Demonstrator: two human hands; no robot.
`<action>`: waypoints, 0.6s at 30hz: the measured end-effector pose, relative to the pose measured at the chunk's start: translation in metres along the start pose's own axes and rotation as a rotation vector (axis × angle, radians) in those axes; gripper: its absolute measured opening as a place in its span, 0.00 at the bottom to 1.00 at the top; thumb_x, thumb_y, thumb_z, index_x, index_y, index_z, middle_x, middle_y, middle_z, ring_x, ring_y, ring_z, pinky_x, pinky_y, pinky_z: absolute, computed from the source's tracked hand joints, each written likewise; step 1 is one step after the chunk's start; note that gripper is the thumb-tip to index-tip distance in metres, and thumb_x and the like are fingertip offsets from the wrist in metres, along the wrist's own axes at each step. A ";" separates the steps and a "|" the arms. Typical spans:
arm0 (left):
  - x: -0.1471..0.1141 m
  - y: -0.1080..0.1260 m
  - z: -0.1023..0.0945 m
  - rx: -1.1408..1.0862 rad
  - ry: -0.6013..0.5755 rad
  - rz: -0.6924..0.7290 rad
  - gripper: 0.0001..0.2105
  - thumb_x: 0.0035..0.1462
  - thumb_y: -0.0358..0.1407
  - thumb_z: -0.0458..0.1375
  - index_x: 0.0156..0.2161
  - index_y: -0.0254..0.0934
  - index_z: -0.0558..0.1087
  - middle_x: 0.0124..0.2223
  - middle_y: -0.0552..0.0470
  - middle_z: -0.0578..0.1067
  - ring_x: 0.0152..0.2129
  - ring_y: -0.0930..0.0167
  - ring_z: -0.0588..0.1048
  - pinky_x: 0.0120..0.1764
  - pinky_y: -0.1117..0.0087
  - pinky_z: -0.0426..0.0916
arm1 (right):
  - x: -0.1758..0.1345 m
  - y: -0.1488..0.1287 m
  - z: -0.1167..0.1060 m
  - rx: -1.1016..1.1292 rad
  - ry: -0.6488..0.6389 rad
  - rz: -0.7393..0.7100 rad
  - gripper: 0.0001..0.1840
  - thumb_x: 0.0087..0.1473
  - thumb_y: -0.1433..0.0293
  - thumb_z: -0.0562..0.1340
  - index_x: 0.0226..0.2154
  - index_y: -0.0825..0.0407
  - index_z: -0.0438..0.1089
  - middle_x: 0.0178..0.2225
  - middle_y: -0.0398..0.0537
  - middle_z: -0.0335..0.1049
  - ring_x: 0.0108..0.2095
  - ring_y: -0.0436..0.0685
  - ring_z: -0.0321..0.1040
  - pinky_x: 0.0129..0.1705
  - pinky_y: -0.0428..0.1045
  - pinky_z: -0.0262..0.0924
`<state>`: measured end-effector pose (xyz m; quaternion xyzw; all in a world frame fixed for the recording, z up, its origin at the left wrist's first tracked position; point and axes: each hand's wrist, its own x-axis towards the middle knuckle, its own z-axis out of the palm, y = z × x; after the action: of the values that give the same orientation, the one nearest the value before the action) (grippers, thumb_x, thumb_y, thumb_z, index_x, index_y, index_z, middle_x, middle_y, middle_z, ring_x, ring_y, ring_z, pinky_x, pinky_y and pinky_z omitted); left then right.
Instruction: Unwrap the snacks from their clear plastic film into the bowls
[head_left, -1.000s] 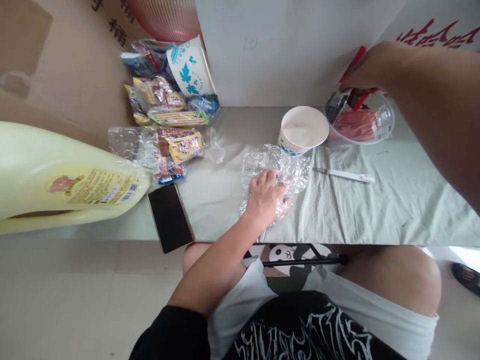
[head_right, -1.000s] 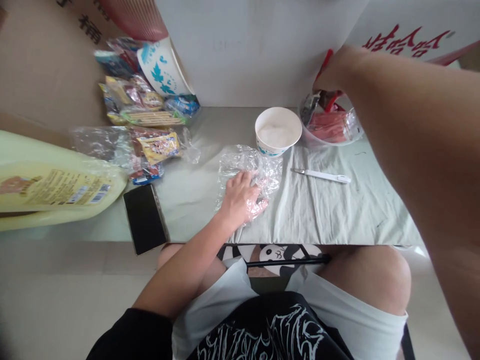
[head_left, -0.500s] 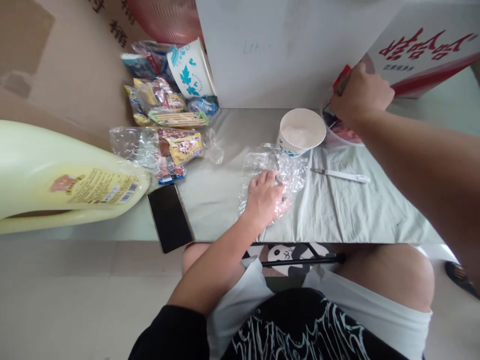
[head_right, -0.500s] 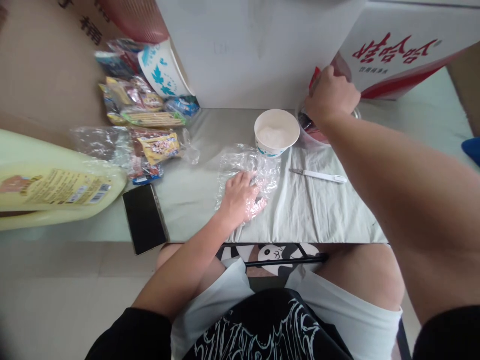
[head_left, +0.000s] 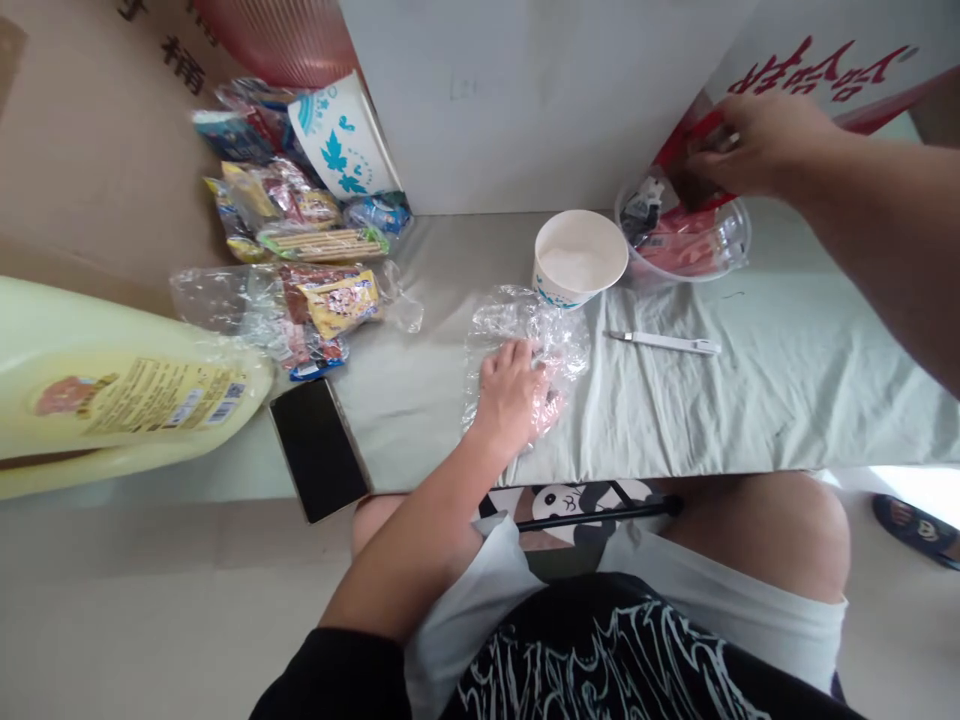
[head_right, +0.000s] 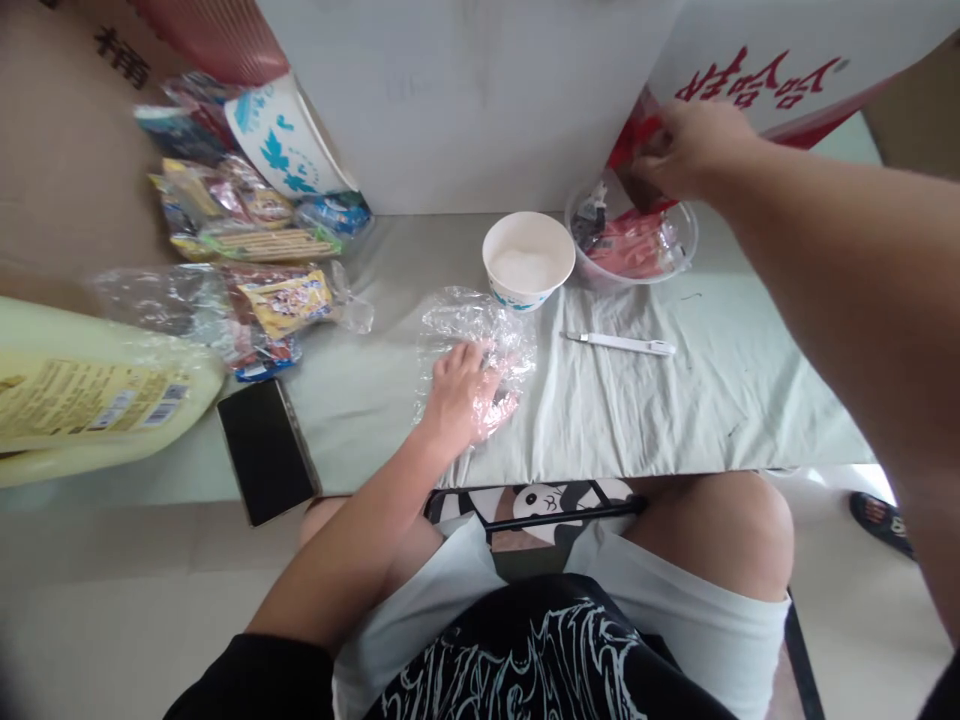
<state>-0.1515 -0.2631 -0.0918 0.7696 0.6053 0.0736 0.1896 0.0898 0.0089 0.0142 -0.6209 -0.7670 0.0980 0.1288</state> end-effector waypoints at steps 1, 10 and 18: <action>0.000 0.000 0.000 0.003 0.003 0.004 0.23 0.65 0.40 0.58 0.64 0.44 0.70 0.65 0.41 0.67 0.61 0.51 0.64 0.57 0.49 0.64 | 0.003 0.002 0.001 -0.049 -0.021 0.035 0.09 0.43 0.73 0.68 0.27 0.60 0.68 0.53 0.62 0.77 0.64 0.79 0.62 0.58 0.72 0.51; 0.002 0.002 -0.005 -0.009 -0.042 -0.013 0.21 0.65 0.41 0.59 0.62 0.44 0.73 0.66 0.42 0.67 0.61 0.51 0.65 0.57 0.48 0.65 | 0.010 -0.017 -0.004 -0.352 -0.128 0.096 0.15 0.41 0.65 0.71 0.32 0.58 0.76 0.48 0.46 0.81 0.60 0.67 0.70 0.57 0.59 0.59; -0.003 -0.002 0.001 -0.027 -0.018 0.009 0.21 0.66 0.41 0.57 0.62 0.42 0.73 0.66 0.41 0.67 0.62 0.50 0.64 0.59 0.49 0.64 | -0.029 -0.053 -0.022 -0.134 -0.080 0.283 0.21 0.57 0.66 0.65 0.51 0.59 0.75 0.42 0.61 0.77 0.47 0.70 0.77 0.46 0.71 0.70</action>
<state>-0.1535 -0.2655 -0.0928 0.7703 0.5990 0.0755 0.2050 0.0531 -0.0307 0.0494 -0.7255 -0.6813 0.0883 0.0413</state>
